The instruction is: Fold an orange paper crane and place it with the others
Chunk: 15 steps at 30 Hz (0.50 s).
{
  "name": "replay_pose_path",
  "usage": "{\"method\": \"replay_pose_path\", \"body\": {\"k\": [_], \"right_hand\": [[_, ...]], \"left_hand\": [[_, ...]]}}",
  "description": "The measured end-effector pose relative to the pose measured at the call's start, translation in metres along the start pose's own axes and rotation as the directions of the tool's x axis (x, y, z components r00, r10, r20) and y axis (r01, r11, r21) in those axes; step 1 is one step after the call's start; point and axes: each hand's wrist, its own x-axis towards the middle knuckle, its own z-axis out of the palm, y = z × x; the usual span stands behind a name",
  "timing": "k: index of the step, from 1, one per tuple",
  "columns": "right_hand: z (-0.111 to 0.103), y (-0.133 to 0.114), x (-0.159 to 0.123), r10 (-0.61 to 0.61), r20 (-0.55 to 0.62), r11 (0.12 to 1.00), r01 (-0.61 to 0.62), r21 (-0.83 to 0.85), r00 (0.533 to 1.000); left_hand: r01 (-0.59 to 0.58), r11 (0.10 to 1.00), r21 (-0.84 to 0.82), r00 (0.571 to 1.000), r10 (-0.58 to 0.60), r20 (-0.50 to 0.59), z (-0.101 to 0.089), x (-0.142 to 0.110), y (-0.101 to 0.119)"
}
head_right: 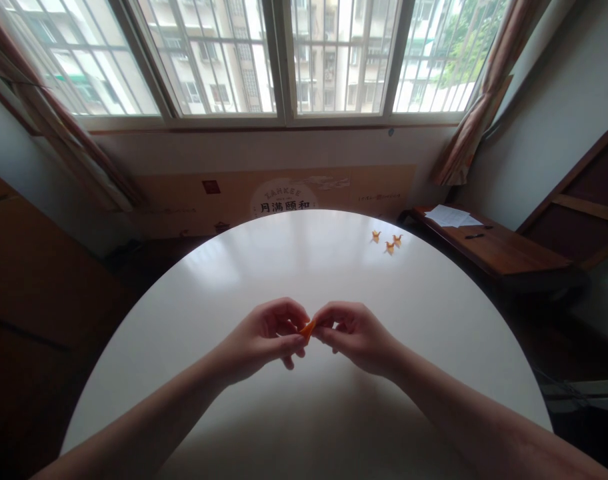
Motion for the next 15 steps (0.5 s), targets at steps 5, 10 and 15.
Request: {"method": "replay_pose_path", "body": {"k": [5, 10, 15], "right_hand": [[-0.0001, 0.0004, 0.0010, 0.033, 0.017, 0.991, -0.035, 0.132, 0.999], [0.0005, -0.0007, 0.0013, 0.057, 0.045, 0.972, -0.066, 0.224, 0.997], [0.0010, 0.0012, 0.0024, 0.077, 0.052, 0.971, -0.087, 0.224, 0.996]], "left_hand": [[0.066, 0.984, -0.167, 0.997, -0.060, 0.044, -0.0018, 0.0017, -0.0024], [0.068, 0.977, -0.203, 0.998, -0.062, 0.034, -0.0024, 0.0014, -0.0031], [0.027, 0.995, -0.101, 0.999, -0.031, -0.039, 0.0008, 0.0005, 0.0001]]}}
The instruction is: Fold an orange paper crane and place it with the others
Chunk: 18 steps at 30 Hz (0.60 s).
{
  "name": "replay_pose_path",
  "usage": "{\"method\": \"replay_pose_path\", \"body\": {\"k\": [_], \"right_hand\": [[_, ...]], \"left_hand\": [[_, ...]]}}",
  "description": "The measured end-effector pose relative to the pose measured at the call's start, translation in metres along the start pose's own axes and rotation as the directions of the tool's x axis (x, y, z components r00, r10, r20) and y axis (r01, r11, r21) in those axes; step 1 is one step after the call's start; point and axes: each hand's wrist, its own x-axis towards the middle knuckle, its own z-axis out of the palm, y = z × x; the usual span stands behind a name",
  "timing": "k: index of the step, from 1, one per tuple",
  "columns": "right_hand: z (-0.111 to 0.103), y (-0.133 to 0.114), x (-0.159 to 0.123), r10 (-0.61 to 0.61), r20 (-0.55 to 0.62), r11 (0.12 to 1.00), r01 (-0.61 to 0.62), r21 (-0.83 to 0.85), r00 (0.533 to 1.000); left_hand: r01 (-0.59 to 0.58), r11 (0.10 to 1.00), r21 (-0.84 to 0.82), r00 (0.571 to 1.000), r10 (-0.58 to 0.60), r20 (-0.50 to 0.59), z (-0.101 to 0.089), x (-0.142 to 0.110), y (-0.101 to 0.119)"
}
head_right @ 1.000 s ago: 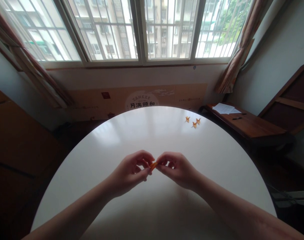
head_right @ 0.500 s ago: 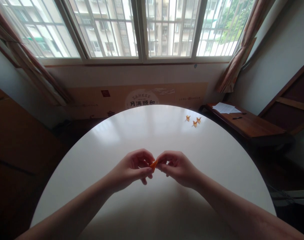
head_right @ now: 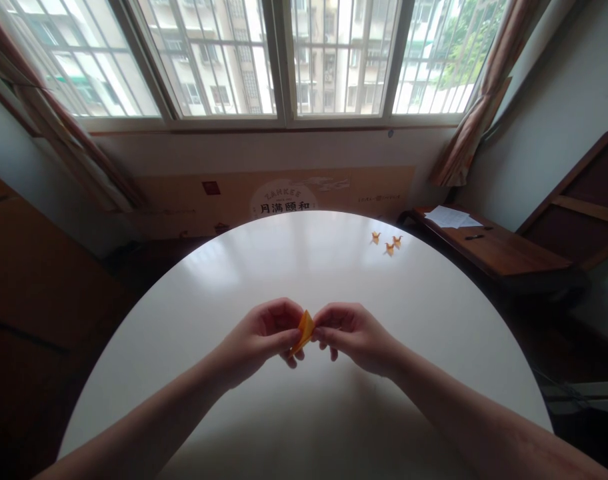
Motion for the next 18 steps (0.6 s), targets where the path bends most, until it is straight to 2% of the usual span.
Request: {"method": "replay_pose_path", "body": {"k": [4, 9, 12, 18], "right_hand": [[-0.0006, 0.0018, 0.0002, 0.001, -0.019, 0.996, -0.003, -0.086, 1.000], [-0.0008, 0.0034, -0.0004, 0.000, -0.060, 0.988, -0.009, -0.154, 0.998], [-0.0008, 0.0045, 0.0002, -0.005, -0.091, 0.991, -0.007, -0.130, 0.996], [0.0000, 0.0027, 0.0017, -0.031, -0.139, 0.998, 0.023, -0.061, 0.990]], "left_hand": [[-0.131, 0.944, 0.302, 0.982, 0.165, -0.089, 0.0021, -0.0026, 0.0014], [-0.252, 0.738, 0.626, 0.906, 0.407, -0.115, -0.0005, -0.0050, -0.0017], [-0.303, 0.641, 0.705, 0.868, 0.492, -0.075, -0.0022, -0.0062, -0.0027], [-0.407, 0.579, 0.707, 0.830, 0.557, 0.021, -0.0017, -0.0071, 0.0016]]}}
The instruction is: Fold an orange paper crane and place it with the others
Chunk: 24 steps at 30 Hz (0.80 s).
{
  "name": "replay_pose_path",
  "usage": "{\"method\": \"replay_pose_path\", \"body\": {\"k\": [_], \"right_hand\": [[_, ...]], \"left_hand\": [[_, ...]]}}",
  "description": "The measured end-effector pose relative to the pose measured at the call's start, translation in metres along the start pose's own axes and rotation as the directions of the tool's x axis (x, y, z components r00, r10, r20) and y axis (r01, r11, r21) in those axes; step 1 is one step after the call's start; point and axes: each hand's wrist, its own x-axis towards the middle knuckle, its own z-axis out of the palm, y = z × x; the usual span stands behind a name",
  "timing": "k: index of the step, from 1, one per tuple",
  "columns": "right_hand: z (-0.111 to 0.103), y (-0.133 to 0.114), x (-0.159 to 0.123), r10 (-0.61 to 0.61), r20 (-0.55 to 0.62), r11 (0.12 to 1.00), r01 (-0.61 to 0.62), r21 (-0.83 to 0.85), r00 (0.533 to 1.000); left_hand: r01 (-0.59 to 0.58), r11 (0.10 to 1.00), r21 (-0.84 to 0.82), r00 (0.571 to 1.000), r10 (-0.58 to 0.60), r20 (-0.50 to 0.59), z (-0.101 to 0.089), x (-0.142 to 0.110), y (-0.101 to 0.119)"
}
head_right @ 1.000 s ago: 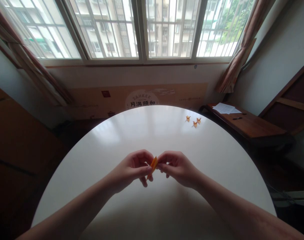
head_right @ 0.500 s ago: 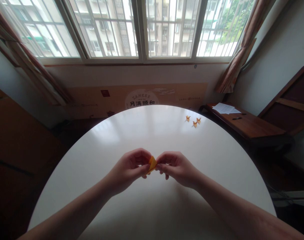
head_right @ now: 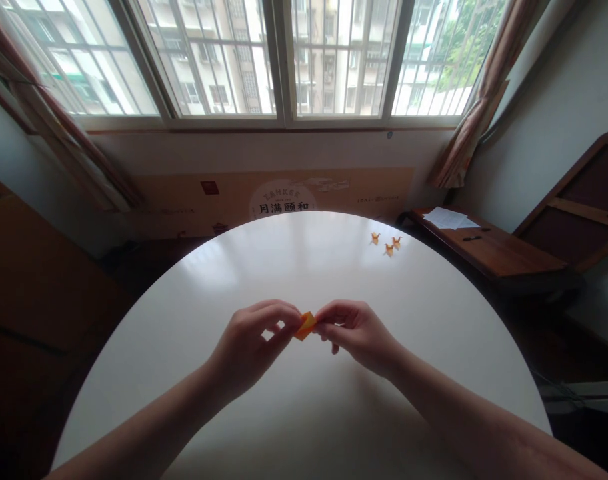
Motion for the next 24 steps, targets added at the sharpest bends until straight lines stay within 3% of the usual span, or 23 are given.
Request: {"method": "replay_pose_path", "body": {"k": [4, 10, 18, 24], "right_hand": [[0.000, -0.003, 0.001, -0.008, -0.044, 1.000, 0.009, 0.029, 0.999], [0.003, -0.009, 0.000, 0.003, -0.073, 0.994, 0.005, 0.109, 0.997], [0.010, -0.012, -0.004, 0.122, 0.004, 0.955, -0.118, 0.272, 0.993], [0.011, -0.009, -0.004, 0.160, 0.042, 0.935, -0.165, 0.314, 0.986]], "left_hand": [[-0.055, 0.998, 0.014, 0.998, 0.055, -0.009, 0.001, 0.000, 0.000], [-0.111, 0.979, 0.172, 0.993, 0.115, -0.015, 0.004, -0.004, -0.002], [-0.305, 0.890, 0.340, 0.932, 0.353, -0.087, -0.004, 0.000, 0.004], [-0.284, 0.893, 0.349, 0.938, 0.334, -0.091, -0.003, -0.001, 0.002]]}}
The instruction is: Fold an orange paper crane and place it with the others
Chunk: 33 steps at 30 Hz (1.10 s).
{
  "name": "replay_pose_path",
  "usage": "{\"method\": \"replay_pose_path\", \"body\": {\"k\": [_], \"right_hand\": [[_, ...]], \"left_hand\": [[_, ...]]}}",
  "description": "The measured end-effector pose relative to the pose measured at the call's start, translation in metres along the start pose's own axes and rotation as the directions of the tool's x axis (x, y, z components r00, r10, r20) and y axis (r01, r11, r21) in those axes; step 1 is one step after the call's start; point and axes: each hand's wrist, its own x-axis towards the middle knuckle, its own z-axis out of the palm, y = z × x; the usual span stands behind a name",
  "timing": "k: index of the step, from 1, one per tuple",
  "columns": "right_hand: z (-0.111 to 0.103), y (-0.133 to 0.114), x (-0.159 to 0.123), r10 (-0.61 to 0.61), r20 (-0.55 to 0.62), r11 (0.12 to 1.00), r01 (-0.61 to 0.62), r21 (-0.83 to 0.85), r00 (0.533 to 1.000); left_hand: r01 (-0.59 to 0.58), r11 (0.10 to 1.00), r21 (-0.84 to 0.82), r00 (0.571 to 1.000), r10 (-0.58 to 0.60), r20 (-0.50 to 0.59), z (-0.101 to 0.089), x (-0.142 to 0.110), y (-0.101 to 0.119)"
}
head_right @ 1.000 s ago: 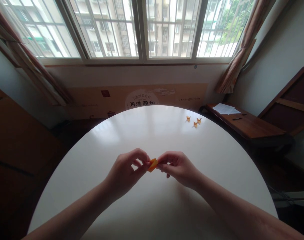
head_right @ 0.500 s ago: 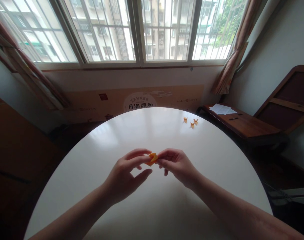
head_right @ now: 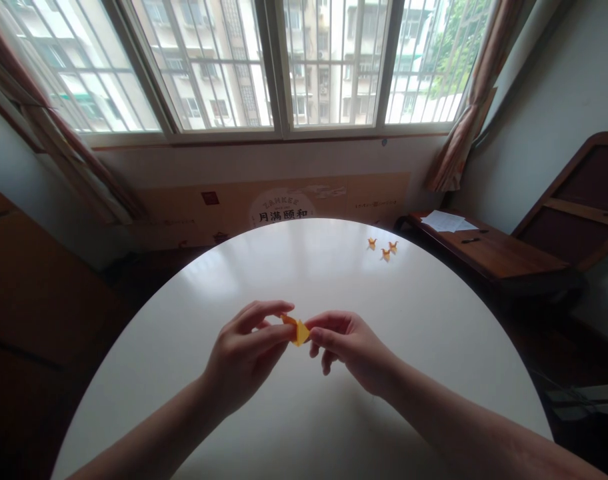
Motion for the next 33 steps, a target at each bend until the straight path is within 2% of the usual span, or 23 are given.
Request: {"method": "replay_pose_path", "body": {"k": [7, 14, 21, 29, 33], "right_hand": [[-0.001, 0.002, 0.002, 0.022, -0.035, 1.000, -0.021, 0.019, 0.999], [-0.002, 0.001, 0.003, 0.065, -0.068, 0.998, -0.063, 0.027, 0.996], [-0.009, -0.004, 0.005, 0.120, -0.035, 0.993, -0.120, 0.002, 0.992], [-0.010, -0.001, 0.005, 0.137, 0.009, 0.990, -0.137, 0.009, 0.990], [-0.007, -0.005, 0.004, 0.104, -0.046, 0.994, -0.106, -0.034, 0.994]], "left_hand": [[0.005, 1.000, 0.022, 0.995, -0.007, 0.099, 0.003, 0.001, 0.000], [0.063, 0.996, 0.064, 0.984, -0.072, 0.160, 0.005, -0.001, 0.000], [0.106, 0.994, -0.033, 0.962, -0.094, 0.256, 0.005, 0.002, 0.001], [0.089, 0.991, -0.105, 0.979, -0.067, 0.194, 0.005, 0.002, -0.002], [0.158, 0.979, -0.127, 0.984, -0.146, 0.097, 0.005, -0.001, -0.002]]}}
